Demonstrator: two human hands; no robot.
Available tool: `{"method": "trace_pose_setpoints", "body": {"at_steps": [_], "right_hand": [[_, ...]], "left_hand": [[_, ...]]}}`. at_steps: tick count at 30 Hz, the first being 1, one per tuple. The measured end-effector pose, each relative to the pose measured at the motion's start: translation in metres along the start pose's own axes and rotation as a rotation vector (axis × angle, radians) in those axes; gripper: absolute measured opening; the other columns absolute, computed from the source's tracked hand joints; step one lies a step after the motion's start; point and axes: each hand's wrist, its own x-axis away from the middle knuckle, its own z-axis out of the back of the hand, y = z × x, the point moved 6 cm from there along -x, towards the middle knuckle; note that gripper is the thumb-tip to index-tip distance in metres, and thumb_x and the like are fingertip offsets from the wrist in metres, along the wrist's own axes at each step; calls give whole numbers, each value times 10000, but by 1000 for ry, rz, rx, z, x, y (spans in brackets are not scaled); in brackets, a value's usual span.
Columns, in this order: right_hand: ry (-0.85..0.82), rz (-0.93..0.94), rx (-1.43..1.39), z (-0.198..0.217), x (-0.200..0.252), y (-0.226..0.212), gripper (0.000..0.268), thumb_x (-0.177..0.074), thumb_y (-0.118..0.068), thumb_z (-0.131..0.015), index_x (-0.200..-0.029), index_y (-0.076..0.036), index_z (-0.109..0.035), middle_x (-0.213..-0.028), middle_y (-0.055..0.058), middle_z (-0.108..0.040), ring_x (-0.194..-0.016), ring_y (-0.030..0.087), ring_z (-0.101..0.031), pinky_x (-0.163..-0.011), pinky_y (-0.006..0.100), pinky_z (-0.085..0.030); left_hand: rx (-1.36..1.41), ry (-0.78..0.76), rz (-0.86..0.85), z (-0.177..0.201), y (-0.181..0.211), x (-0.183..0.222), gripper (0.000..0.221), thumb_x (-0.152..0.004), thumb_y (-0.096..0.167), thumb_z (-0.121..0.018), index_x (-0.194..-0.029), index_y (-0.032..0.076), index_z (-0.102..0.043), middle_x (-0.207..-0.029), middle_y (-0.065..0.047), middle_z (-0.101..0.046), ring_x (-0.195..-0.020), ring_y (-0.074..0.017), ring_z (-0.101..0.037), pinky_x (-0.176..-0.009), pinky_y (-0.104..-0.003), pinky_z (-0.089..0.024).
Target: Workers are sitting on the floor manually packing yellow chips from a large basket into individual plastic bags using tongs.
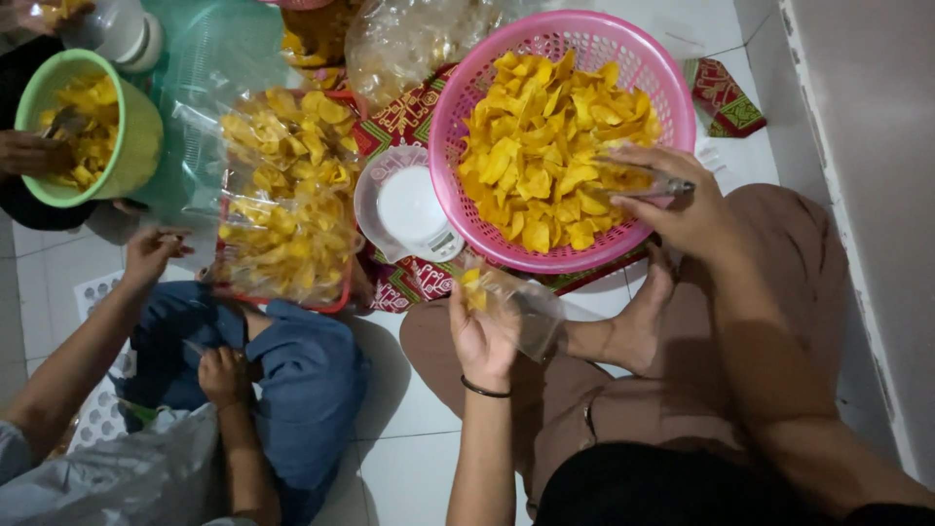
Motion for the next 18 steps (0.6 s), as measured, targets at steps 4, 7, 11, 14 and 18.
{"method": "trace_pose_setpoints", "body": {"at_steps": [4, 7, 11, 14, 18], "right_hand": [[64, 83, -60, -1, 0, -12, 436, -905, 7, -829, -1327, -19, -722, -1210, 191, -776, -943, 267, -729, -869, 379, -601], [129, 71, -80, 8, 2, -17, 388, -921, 80, -805, -1295, 50, -707, -1287, 192, -748, -1063, 277, -738, -968, 366, -603], [179, 60, -117, 11, 2, -9, 377, -943, 6, -844, -1301, -16, -731, -1223, 177, -769, -1036, 270, -733, -924, 373, -582], [181, 32, -159, 21, 4, -26, 322, -949, 30, -820, -1259, 21, -731, -1216, 176, -761, -1123, 293, -740, -1019, 379, -571], [149, 56, -162, 27, 8, -21, 313, -941, 115, -784, -1237, 75, -693, -1263, 175, -740, -1061, 232, -711, -967, 318, -579]], "left_hand": [[-16, 2, 6, 3, 5, 5, 388, -1111, 275, -613, -1426, 49, -586, -1181, -134, -713, -1052, -225, -748, -971, -356, -679], [-36, 26, 7, 0, 10, 4, 372, -1111, 285, -621, -1392, 41, -625, -1210, -139, -734, -1064, -221, -755, -965, -341, -673], [-210, 172, -109, 9, 25, 0, 387, -1083, 325, -642, -1357, 52, -663, -1169, -149, -768, -992, -244, -781, -865, -360, -682], [-257, 147, -145, 11, 25, 2, 361, -1092, 315, -616, -1354, 69, -657, -1185, -154, -760, -983, -251, -783, -829, -370, -693], [-138, -81, -42, -2, 16, 4, 440, -1146, 308, -524, -1518, 75, -537, -1282, -152, -689, -1085, -264, -756, -879, -386, -690]]}}
